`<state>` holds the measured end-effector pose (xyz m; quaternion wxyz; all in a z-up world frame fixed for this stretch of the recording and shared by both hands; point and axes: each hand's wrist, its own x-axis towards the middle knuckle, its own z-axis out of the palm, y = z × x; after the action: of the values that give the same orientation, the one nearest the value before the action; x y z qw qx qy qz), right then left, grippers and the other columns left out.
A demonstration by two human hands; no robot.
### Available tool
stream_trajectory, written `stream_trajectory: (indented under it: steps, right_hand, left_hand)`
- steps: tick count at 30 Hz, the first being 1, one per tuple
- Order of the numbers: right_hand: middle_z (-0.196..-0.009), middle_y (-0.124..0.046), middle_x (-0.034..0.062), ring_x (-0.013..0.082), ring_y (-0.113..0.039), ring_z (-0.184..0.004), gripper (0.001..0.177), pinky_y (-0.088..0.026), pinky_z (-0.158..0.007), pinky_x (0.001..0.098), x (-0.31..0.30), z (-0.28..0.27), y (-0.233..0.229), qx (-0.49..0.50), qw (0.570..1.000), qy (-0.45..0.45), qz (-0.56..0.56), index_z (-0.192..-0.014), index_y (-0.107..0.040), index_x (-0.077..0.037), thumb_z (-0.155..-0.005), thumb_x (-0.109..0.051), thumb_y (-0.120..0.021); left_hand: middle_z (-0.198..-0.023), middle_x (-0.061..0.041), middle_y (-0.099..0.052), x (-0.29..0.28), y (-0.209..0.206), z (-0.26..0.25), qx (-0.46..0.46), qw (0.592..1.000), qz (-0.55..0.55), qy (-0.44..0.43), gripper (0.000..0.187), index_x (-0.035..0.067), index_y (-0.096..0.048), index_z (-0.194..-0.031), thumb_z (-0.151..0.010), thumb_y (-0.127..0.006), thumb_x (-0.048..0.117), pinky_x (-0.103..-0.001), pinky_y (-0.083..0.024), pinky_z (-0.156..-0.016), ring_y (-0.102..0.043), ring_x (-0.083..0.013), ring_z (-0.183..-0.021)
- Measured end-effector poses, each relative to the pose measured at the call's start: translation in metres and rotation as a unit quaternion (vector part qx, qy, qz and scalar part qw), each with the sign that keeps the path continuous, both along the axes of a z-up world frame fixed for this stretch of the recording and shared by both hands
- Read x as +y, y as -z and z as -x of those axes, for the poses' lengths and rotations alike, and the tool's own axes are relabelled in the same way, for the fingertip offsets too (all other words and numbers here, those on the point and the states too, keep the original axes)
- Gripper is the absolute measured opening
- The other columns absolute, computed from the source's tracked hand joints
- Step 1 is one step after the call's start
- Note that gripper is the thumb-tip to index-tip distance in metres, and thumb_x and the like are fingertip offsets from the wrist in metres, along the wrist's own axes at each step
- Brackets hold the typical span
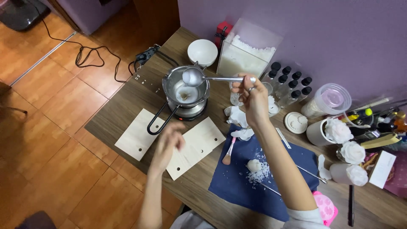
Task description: The person is detailing a wax object with flakes and then scooping wax into a melting pot.
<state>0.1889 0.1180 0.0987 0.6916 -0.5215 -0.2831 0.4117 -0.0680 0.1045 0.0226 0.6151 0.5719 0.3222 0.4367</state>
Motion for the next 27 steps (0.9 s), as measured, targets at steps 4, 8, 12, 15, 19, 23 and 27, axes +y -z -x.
stream_trajectory:
  steps: [4, 8, 12, 15, 19, 23, 27]
  right_hand:
    - [-0.091, -0.067, 0.0142, 0.0147, -0.068, -0.083, 0.025, -0.046, -0.055, 0.0133, -0.013, 0.005, -0.001, -0.052, 0.997, -0.045, -0.044, -0.11, -0.058, -0.004, -0.098, -0.023, -0.049]
    - [-0.096, -0.066, 0.0186, 0.0206, -0.067, -0.09, 0.023, -0.048, -0.063, 0.0184, -0.024, 0.007, 0.009, -0.083, 0.99, -0.053, -0.103, -0.105, -0.059, -0.001, -0.096, -0.022, -0.052]
    - [-0.087, -0.068, 0.0181, 0.0207, -0.067, -0.083, 0.015, -0.05, -0.06, 0.0201, -0.035, 0.016, 0.002, -0.155, 0.979, -0.011, -0.13, -0.097, -0.061, 0.001, -0.09, -0.012, -0.062]
    - [-0.083, -0.067, 0.0184, 0.0219, -0.067, -0.08, 0.01, -0.05, -0.059, 0.0206, -0.036, 0.019, 0.002, -0.133, 0.98, 0.001, -0.148, -0.094, -0.06, 0.003, -0.09, -0.007, -0.06]
    - [-0.084, -0.066, 0.0183, 0.0233, -0.068, -0.082, 0.01, -0.052, -0.06, 0.0214, -0.03, 0.021, 0.012, -0.126, 0.98, 0.0, -0.154, -0.095, -0.06, 0.004, -0.088, -0.004, -0.061]
    - [-0.083, -0.065, 0.0166, 0.023, -0.068, -0.082, 0.01, -0.051, -0.06, 0.0215, -0.027, 0.023, 0.016, -0.127, 0.98, 0.005, -0.15, -0.096, -0.061, 0.006, -0.087, 0.0, -0.06]
    - [-0.083, -0.063, 0.014, 0.0228, -0.068, -0.082, 0.01, -0.051, -0.06, 0.0213, -0.025, 0.022, 0.019, -0.13, 0.98, 0.005, -0.152, -0.096, -0.061, 0.005, -0.087, 0.002, -0.059]
  left_hand:
    - [-0.047, -0.005, -0.051, -0.008, -0.034, 0.014, 0.061, 0.992, -0.015, 0.106, 0.026, 0.0, -0.063, -0.102, -0.089, -0.052, 0.019, -0.024, -0.042, -0.058, -0.047, -0.0138, -0.048]
    - [-0.065, -0.012, -0.061, 0.014, -0.061, 0.007, 0.008, 0.996, -0.046, 0.071, 0.035, -0.001, -0.06, -0.111, -0.091, -0.047, 0.025, -0.027, -0.047, -0.06, -0.057, -0.0152, -0.059]
    - [-0.095, -0.017, -0.065, 0.067, -0.064, -0.003, 0.01, 0.995, -0.083, 0.054, 0.046, 0.001, -0.051, -0.123, -0.097, -0.04, 0.037, -0.028, -0.051, -0.06, -0.064, -0.0186, -0.075]
    - [-0.098, -0.024, -0.064, 0.097, -0.069, -0.004, 0.053, 0.991, -0.119, 0.024, 0.046, -0.007, -0.048, -0.125, -0.098, -0.044, 0.031, -0.032, -0.054, -0.059, -0.066, -0.0237, -0.075]
    - [-0.1, -0.02, -0.065, 0.107, -0.085, -0.011, 0.049, 0.993, -0.102, 0.032, 0.043, -0.006, -0.05, -0.122, -0.097, -0.05, 0.029, -0.027, -0.055, -0.062, -0.067, -0.0196, -0.077]
    - [-0.096, -0.018, -0.066, 0.112, -0.082, -0.018, 0.093, 0.984, -0.155, 0.01, 0.051, -0.003, -0.054, -0.122, -0.083, -0.073, 0.022, -0.026, -0.056, -0.065, -0.068, -0.0183, -0.076]
    - [-0.094, -0.017, -0.066, 0.108, -0.088, -0.026, 0.145, 0.955, -0.254, -0.04, 0.056, 0.001, -0.059, -0.119, -0.074, -0.083, 0.023, -0.03, -0.055, -0.067, -0.068, -0.0205, -0.075]
